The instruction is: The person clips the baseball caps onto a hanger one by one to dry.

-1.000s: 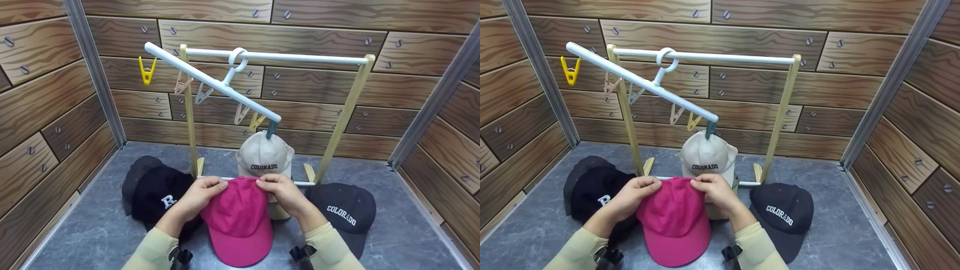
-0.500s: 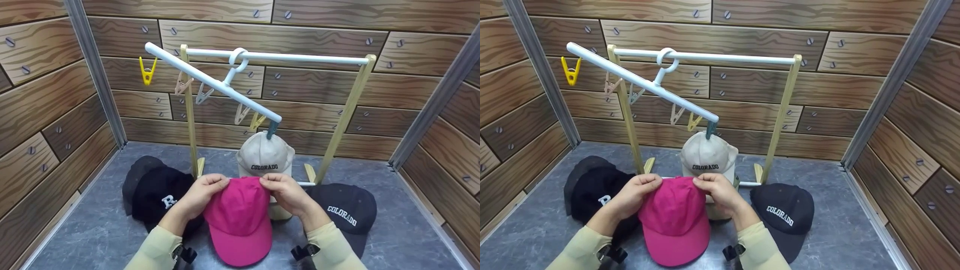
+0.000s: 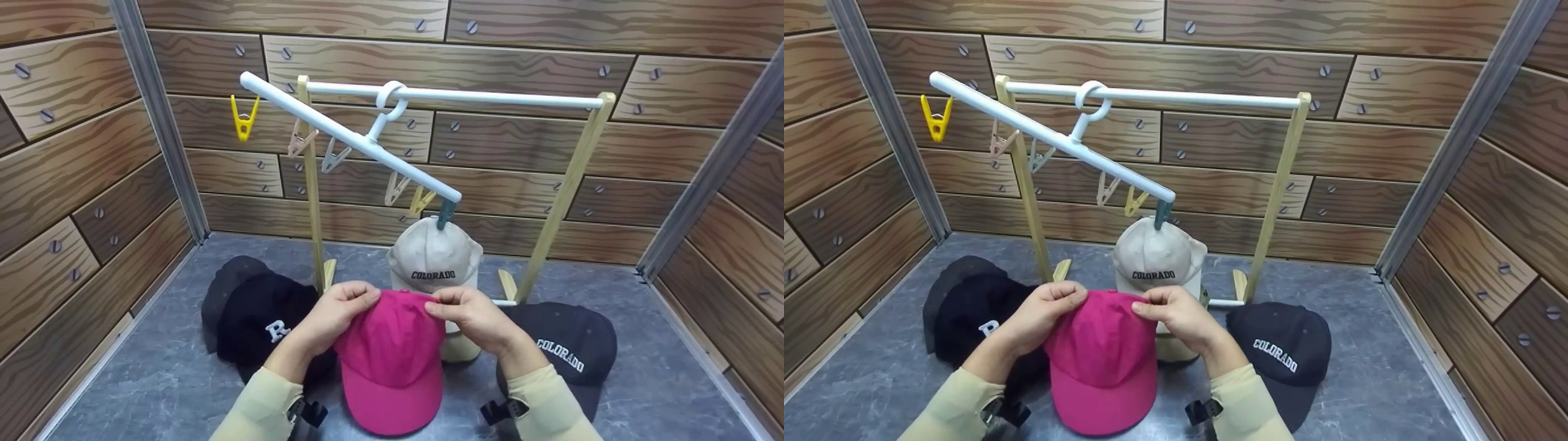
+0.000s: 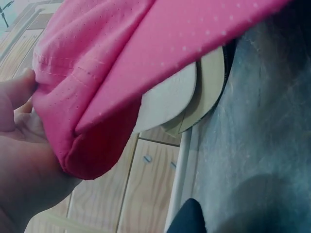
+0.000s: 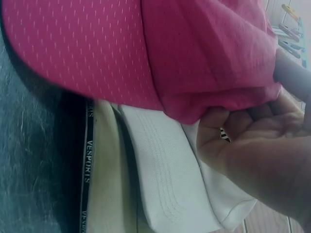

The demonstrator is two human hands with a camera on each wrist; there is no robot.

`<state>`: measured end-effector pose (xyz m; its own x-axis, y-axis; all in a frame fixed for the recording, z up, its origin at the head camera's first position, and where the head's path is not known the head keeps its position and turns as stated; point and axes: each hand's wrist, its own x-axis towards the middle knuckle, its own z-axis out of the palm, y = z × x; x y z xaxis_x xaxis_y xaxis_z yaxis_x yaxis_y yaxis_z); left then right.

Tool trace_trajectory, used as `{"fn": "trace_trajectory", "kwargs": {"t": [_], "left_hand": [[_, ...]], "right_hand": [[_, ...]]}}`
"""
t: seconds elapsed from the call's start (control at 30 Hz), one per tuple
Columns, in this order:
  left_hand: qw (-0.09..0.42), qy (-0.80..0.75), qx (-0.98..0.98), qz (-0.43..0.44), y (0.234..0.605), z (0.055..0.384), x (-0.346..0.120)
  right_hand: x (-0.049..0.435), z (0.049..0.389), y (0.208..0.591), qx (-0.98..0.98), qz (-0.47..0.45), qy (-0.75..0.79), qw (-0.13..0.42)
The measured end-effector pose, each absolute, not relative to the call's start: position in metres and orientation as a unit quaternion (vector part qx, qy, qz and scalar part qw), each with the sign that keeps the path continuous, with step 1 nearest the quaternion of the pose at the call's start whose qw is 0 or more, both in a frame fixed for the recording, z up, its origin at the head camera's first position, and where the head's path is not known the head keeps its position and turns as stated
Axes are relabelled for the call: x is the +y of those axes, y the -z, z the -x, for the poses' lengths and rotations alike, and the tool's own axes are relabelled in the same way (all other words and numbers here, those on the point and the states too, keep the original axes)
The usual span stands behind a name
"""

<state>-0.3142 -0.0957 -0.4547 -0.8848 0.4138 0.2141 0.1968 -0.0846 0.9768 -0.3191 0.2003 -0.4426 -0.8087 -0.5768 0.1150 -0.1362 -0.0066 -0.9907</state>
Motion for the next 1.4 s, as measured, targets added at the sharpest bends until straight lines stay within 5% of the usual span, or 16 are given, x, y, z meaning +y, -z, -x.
{"fn": "trace_trajectory", "kwargs": {"t": [0.53, 1.4], "left_hand": [[0.039, -0.638, 0.74, -0.211, 0.444, 0.309, -0.081], [0.112, -0.672, 0.696, -0.229, 0.441, 0.306, -0.091]], "right_hand": [[0.197, 0.315, 0.433, 0.718, 0.212, 0.656, 0.098], [0.207, 0.304, 0.417, 0.811, 0.227, 0.536, 0.061]]}}
